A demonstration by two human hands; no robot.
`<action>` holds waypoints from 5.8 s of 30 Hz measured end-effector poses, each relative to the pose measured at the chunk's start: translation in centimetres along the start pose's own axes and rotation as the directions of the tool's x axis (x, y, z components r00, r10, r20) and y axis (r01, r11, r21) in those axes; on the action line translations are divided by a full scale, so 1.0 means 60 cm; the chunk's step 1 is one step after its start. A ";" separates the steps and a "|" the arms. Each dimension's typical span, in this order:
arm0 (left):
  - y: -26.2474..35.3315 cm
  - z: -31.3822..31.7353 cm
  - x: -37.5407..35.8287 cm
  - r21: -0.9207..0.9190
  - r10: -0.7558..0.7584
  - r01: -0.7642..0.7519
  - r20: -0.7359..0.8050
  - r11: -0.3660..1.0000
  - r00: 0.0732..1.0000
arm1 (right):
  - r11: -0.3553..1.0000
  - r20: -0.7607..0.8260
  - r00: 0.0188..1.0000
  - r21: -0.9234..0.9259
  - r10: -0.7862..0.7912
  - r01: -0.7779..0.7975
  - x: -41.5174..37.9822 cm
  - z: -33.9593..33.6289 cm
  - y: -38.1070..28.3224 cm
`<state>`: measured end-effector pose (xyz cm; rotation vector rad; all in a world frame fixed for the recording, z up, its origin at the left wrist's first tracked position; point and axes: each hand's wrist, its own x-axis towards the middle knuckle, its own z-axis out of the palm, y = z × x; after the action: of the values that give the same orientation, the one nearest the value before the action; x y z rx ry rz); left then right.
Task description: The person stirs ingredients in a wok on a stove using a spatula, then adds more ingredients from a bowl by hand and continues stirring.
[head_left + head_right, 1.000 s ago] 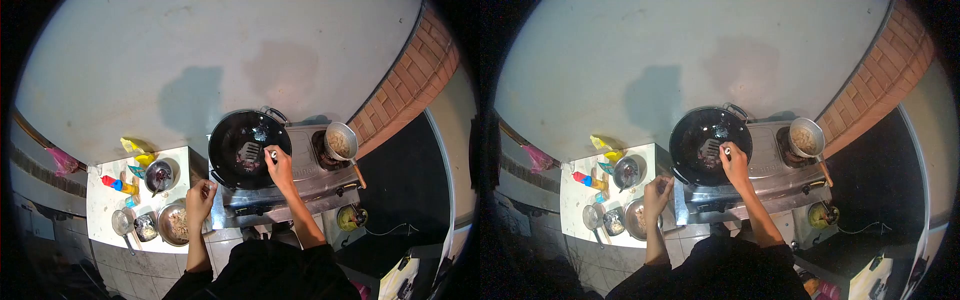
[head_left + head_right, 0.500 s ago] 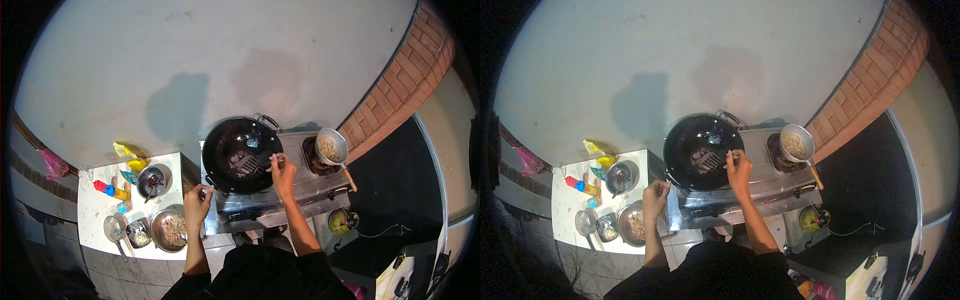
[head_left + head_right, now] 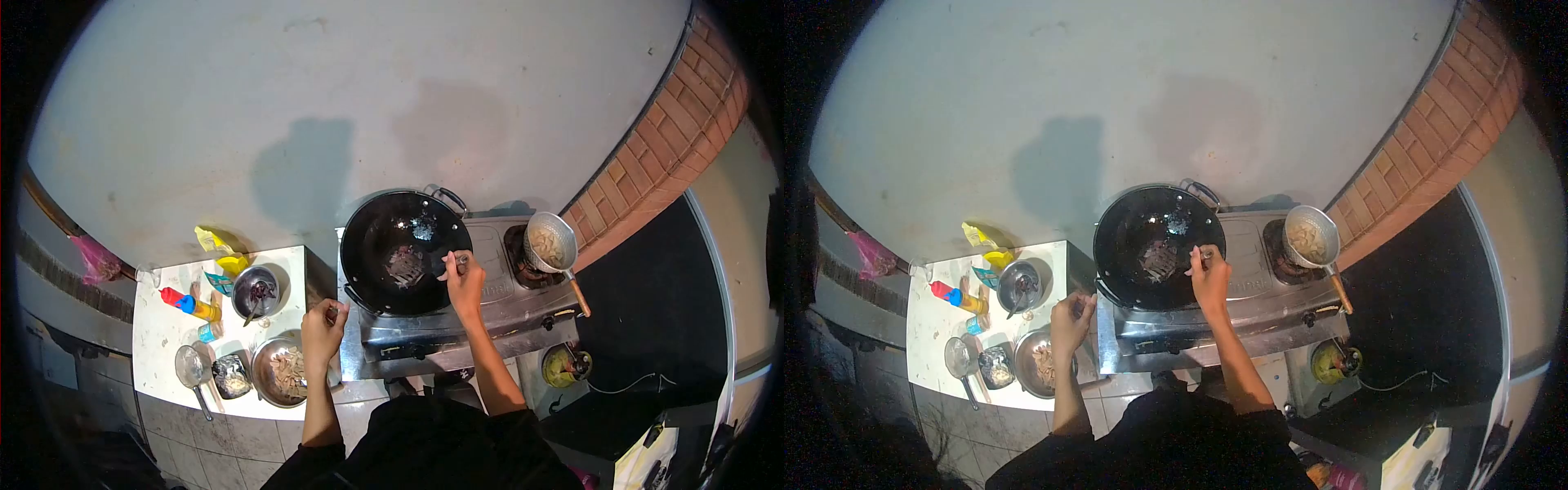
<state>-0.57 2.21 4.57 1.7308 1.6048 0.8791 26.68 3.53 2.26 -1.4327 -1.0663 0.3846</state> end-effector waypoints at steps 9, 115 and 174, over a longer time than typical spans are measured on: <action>-0.014 0.014 0.006 -0.044 0.076 -0.078 -0.056 0.996 0.996 | 0.999 0.035 0.999 -0.005 -0.032 0.032 0.000 -0.003 0.010; 0.066 0.162 -0.051 0.136 -0.212 0.375 -0.629 0.917 0.748 | 0.940 0.527 0.778 0.190 -0.342 0.284 0.183 -0.077 0.003; 0.028 0.124 -0.005 0.268 -0.198 0.375 -0.515 0.888 0.834 | 0.951 0.618 0.742 0.035 -0.261 0.306 0.207 -0.049 -0.024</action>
<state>6.41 1.77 1.53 1.4947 2.4200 0.9474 34.87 11.16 8.63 -1.1896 -1.8269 0.6230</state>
